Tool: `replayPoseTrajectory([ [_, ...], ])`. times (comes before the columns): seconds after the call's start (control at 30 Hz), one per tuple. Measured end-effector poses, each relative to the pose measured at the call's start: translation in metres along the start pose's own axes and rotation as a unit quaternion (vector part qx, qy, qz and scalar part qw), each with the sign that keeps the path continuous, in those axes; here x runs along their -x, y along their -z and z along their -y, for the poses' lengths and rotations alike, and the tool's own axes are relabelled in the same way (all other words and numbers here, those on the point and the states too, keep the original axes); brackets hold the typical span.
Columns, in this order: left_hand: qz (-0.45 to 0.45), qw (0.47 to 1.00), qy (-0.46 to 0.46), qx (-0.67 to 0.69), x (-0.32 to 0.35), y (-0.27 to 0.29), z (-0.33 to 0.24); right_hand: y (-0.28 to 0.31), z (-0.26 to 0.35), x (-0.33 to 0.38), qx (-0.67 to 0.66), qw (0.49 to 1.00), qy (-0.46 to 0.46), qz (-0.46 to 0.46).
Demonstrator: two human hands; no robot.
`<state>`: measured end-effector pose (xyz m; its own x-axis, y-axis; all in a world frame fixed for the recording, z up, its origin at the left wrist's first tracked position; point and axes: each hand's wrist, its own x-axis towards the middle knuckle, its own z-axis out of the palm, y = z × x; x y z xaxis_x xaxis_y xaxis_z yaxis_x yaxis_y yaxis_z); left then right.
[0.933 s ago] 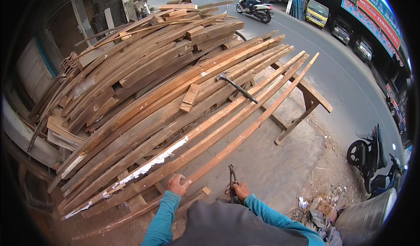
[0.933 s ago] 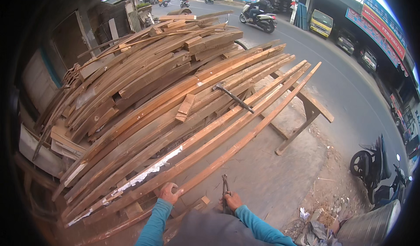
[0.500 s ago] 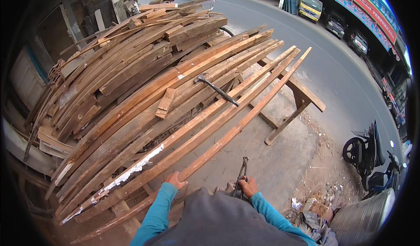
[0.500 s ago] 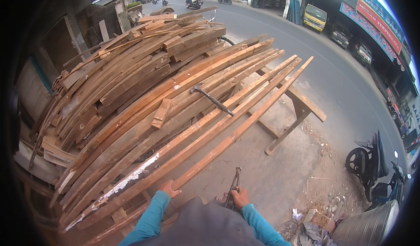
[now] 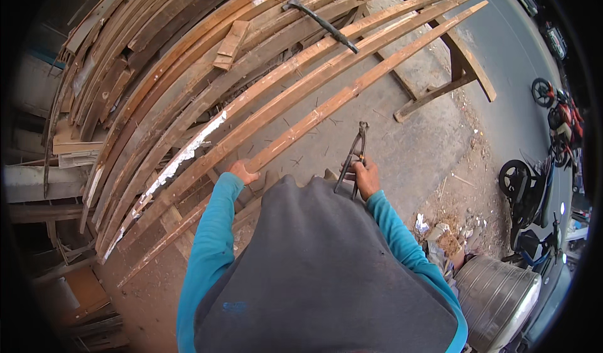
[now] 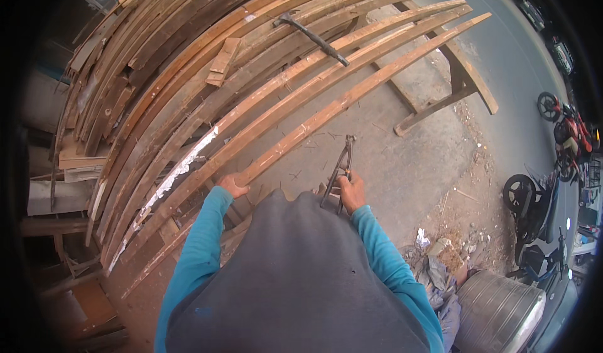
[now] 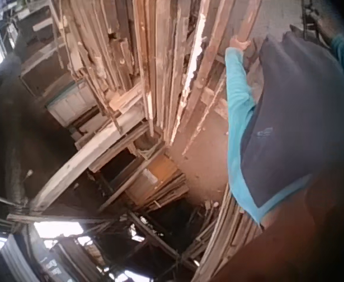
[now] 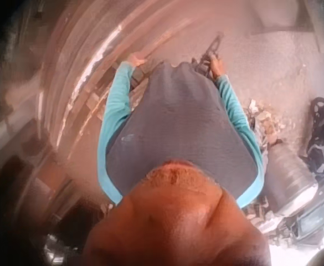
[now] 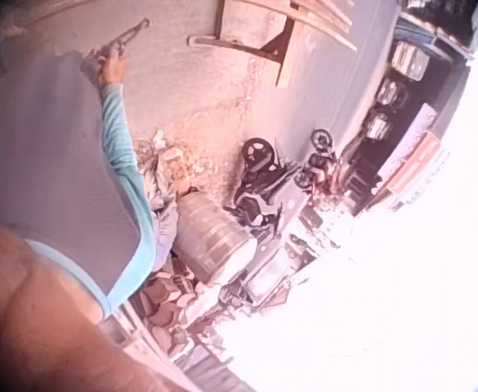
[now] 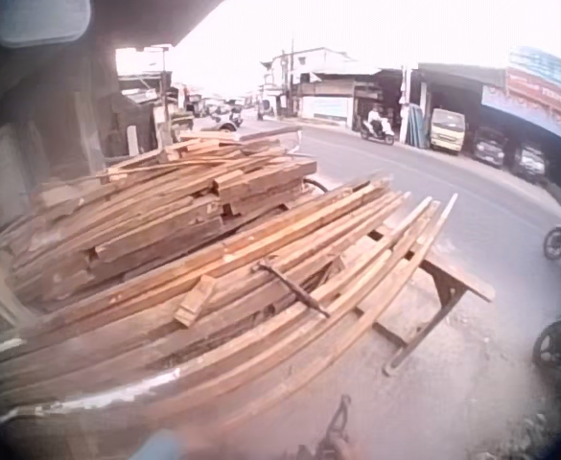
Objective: The person removes nails from wooden planks using pincers, holding and shifting the planks by hand to extract embedded nails along their length.
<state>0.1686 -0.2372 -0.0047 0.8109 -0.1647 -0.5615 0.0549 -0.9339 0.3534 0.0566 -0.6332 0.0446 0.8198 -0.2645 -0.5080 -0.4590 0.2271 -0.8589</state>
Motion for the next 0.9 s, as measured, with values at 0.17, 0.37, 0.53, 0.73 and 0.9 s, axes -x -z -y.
replayPoseTrajectory([
  [0.17,-0.004,0.998,0.046,-0.036,0.013,0.010,-0.027,-0.008,0.013,-0.026,0.038,0.990,-0.022,0.135],
  [0.37,-0.127,0.990,0.010,-0.062,0.038,-0.024,-0.022,-0.005,0.031,-0.021,0.152,0.956,-0.051,0.244],
  [0.53,-0.186,0.980,-0.011,-0.068,0.040,-0.048,-0.011,-0.011,0.046,-0.018,0.283,0.918,-0.040,0.275],
  [0.73,-0.193,0.978,-0.014,-0.075,0.044,-0.047,-0.016,-0.031,0.049,-0.002,0.374,0.859,-0.037,0.346],
  [0.9,-0.175,0.983,-0.001,-0.059,0.049,-0.041,-0.018,-0.050,0.042,-0.004,0.346,0.865,-0.094,0.351],
])
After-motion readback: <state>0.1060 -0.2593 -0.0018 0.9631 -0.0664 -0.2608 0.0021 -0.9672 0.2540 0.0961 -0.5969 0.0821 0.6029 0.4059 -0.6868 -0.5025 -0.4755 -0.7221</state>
